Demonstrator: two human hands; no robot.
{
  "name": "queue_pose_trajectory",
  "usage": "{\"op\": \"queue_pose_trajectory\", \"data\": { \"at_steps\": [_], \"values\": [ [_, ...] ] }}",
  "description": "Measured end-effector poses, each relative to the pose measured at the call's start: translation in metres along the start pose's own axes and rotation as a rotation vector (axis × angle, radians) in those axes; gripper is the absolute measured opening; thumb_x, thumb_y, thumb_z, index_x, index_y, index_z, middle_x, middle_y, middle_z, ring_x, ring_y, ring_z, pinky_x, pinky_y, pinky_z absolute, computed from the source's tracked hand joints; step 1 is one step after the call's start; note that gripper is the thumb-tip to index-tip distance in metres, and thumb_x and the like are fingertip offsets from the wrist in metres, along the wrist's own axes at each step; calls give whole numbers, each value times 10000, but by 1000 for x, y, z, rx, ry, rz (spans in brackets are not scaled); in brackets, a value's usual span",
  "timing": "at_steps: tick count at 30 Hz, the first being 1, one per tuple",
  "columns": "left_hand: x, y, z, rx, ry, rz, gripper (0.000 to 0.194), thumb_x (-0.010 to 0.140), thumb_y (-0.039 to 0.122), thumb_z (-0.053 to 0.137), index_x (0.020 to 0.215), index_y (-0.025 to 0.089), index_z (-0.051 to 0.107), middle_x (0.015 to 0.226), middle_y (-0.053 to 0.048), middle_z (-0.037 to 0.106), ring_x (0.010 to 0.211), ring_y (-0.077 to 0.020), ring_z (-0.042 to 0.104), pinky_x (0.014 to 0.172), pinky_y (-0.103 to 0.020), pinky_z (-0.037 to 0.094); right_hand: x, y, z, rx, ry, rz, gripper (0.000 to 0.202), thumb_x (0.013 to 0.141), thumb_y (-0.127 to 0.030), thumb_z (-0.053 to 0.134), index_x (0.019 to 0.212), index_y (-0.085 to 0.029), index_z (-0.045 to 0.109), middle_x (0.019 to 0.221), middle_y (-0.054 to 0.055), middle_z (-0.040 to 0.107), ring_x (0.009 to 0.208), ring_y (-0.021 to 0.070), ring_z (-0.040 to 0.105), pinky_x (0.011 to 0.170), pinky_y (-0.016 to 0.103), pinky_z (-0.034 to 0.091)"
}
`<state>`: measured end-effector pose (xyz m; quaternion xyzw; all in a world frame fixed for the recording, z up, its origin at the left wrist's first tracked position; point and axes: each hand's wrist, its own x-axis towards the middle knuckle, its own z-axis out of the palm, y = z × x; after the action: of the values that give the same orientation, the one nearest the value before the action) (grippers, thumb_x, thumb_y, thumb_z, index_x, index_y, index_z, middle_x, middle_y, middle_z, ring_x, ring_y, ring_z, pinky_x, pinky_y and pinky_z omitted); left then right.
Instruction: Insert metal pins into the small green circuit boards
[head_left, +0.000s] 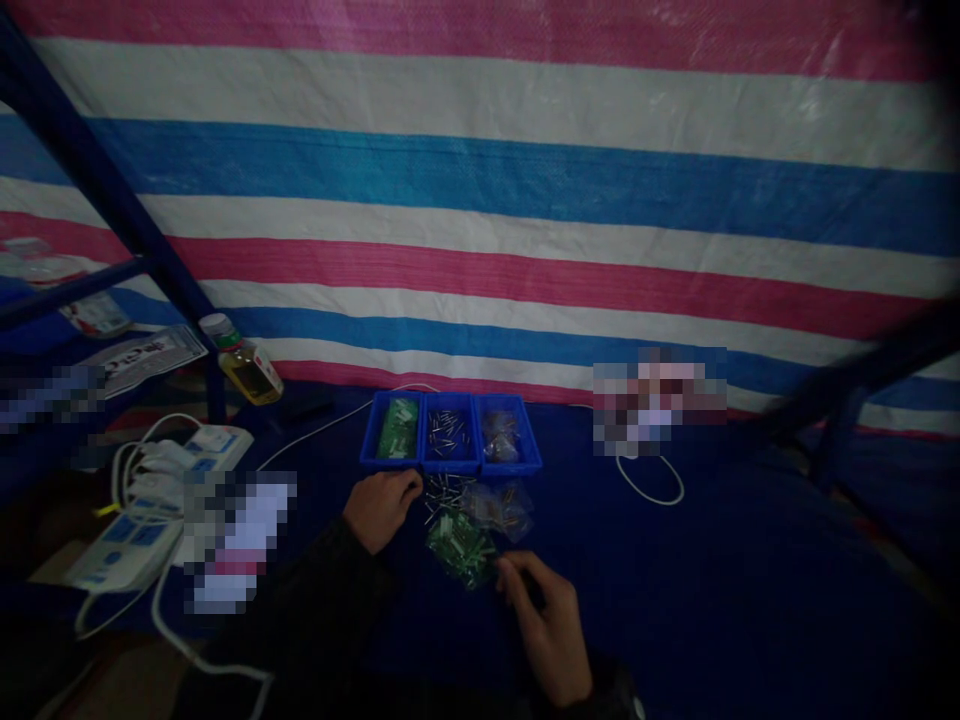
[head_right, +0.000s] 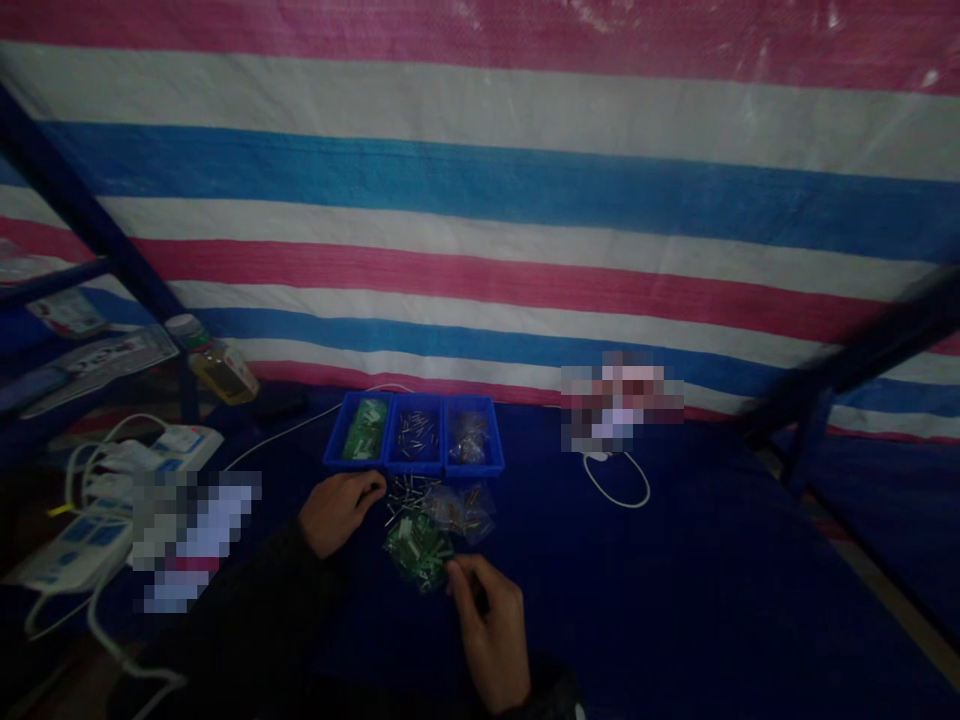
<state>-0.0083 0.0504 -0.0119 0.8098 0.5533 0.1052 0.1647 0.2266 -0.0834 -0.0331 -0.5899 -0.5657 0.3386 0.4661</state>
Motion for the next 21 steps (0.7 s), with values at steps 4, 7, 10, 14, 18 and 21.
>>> {"op": "queue_pose_trajectory", "data": {
  "at_steps": [4,7,10,14,18,21],
  "values": [
    [-1,-1,-4,-21,-14,15,134,958,262,572,970,307,697,954,-4,774,896,-225,717,721,-284,434,0,1,0,13,-4,-12,414,1013,-466,507,749,-185,658,659,5,625,596,149,577,568,229,437],
    [-3,-4,-5,-48,-4,32,151,962,281,571,1011,317,709,935,3,775,873,-222,718,711,-284,431,1,0,-1,19,-6,-7,410,1015,-461,502,746,-190,651,651,-4,615,592,146,576,571,226,431],
    [-7,-7,-4,-56,1,57,153,962,317,583,1047,323,710,903,9,769,829,-210,713,706,-281,426,1,0,-1,18,-13,0,400,1015,-445,507,743,-191,652,647,-9,610,595,145,577,580,225,431],
    [-10,-9,0,-36,-6,66,142,963,334,584,1030,324,709,904,13,758,809,-199,701,693,-278,421,0,0,-1,13,-11,3,386,1012,-430,520,738,-191,651,650,-8,608,601,147,574,580,227,428],
    [-12,-8,3,-29,3,63,145,981,303,553,1017,319,693,956,16,749,865,-193,695,734,-273,435,0,1,-1,10,-25,11,380,1015,-432,512,760,-191,659,671,-2,619,618,150,580,591,230,430],
    [-12,-7,4,-24,11,81,134,996,300,539,992,301,672,970,11,737,896,-188,684,756,-270,440,1,0,-1,12,-32,15,385,1015,-437,506,759,-190,655,677,0,618,631,153,581,594,232,427]
  ]
}}
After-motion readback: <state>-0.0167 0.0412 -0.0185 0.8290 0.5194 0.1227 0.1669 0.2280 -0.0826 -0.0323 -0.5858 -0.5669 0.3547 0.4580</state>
